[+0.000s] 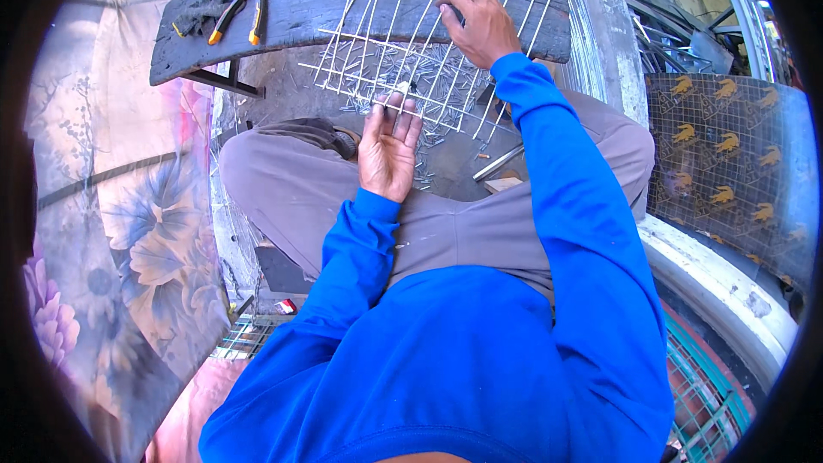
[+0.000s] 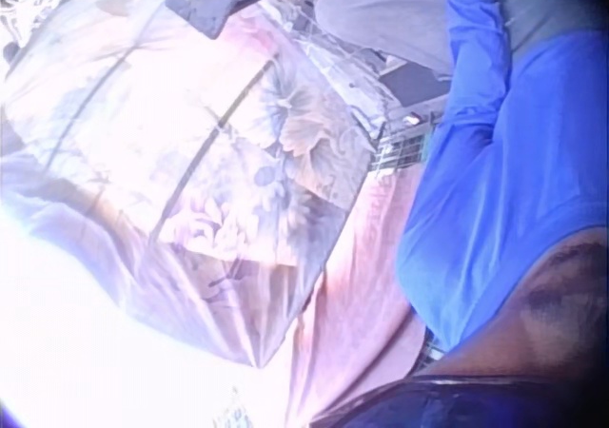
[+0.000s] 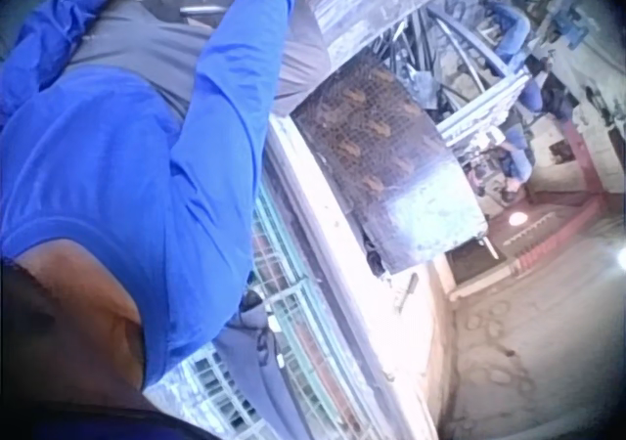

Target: Assembling a wire cage or mesh by hand-weaving and connecting metal wires.

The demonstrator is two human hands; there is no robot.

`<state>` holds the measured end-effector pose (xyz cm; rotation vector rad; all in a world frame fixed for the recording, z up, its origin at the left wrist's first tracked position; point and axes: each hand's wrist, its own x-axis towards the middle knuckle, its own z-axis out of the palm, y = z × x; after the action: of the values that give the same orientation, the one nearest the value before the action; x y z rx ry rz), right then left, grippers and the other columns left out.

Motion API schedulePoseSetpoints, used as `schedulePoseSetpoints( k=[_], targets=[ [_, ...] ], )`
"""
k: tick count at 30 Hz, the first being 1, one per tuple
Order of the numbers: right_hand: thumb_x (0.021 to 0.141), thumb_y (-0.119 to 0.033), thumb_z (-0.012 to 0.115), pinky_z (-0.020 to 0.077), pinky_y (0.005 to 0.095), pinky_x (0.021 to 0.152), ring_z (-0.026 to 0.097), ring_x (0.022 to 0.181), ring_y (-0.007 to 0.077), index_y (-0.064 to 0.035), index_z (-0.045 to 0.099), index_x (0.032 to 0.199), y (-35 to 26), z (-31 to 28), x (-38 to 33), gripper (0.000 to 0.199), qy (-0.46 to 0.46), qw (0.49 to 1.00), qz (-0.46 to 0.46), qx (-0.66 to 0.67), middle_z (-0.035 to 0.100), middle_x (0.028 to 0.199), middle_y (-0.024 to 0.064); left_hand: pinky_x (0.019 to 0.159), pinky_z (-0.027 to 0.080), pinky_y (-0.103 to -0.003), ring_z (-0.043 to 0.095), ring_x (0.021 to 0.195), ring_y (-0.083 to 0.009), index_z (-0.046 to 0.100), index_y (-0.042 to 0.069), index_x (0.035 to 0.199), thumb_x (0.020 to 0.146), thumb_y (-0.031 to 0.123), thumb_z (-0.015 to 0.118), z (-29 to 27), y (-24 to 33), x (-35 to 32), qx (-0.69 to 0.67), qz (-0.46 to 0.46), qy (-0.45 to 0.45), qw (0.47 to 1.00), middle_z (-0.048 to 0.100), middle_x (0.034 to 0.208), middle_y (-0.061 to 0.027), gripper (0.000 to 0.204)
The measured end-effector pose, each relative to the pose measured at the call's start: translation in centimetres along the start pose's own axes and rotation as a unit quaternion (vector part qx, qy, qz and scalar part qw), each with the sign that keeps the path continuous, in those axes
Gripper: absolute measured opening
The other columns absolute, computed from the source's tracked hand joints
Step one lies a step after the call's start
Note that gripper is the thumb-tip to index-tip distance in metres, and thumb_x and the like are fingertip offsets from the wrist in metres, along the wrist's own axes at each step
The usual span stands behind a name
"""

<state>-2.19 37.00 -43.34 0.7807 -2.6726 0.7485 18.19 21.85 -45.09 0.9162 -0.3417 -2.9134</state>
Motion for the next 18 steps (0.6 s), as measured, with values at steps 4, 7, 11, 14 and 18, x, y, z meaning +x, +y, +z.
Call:
schedulePoseSetpoints(
  k=[4,7,11,14,18],
  targets=[
    [0.099,-0.025,0.061,0.0510,0.0440,0.103,0.063,0.117,0.0302,-0.0139,0.074,0.107,0.4,0.0,-0.3,0.018,0.017,1.000,0.001,0.003,0.067,0.125,0.0055,0.104,0.055,-0.047,0.065,0.118,-0.0288,0.059,0.010,0.124,0.103,0.013,0.062,-1.0,-0.3,1.0,-0.045,-0.013,-0.073,0.996,0.068,0.118,-0.0066,0.021],
    [0.099,-0.025,0.061,0.0513,0.0440,0.102,0.063,0.116,0.0299,-0.0144,0.074,0.106,0.6,0.2,-0.3,0.018,0.025,1.000,-0.004,0.004,0.067,0.124,0.0051,0.107,0.054,-0.049,0.065,0.116,-0.0302,0.059,0.009,0.123,0.103,0.010,0.062,-1.3,0.0,1.2,-0.028,-0.006,-0.089,0.996,0.068,0.116,-0.0084,0.021],
    [0.100,-0.024,0.060,0.0508,0.0438,0.102,0.063,0.116,0.0301,-0.0132,0.073,0.107,0.3,0.4,-0.3,0.018,0.028,1.000,-0.008,0.008,0.067,0.125,0.0061,0.106,0.055,-0.048,0.065,0.116,-0.0299,0.059,0.010,0.122,0.102,0.008,0.062,-1.7,0.3,1.4,-0.028,-0.008,-0.102,0.994,0.067,0.116,-0.0082,0.021],
    [0.100,-0.022,0.060,0.0502,0.0439,0.103,0.062,0.119,0.0308,-0.0118,0.073,0.107,0.1,0.5,-0.3,0.018,0.017,1.000,-0.003,0.016,0.066,0.126,0.0065,0.104,0.056,-0.047,0.066,0.114,-0.0291,0.058,0.011,0.121,0.103,0.009,0.062,-1.5,0.5,1.3,-0.003,0.011,-0.099,0.995,0.066,0.116,-0.0078,0.019],
    [0.098,-0.023,0.062,0.0509,0.0431,0.103,0.064,0.115,0.0288,-0.0137,0.074,0.105,0.0,0.6,-0.2,0.017,0.031,0.999,-0.006,0.007,0.067,0.124,0.0052,0.100,0.058,-0.046,0.067,0.109,-0.0276,0.057,0.010,0.120,0.103,0.012,0.061,-0.7,0.3,1.0,0.012,0.014,-0.052,0.998,0.065,0.114,-0.0080,0.017]
  ],
)
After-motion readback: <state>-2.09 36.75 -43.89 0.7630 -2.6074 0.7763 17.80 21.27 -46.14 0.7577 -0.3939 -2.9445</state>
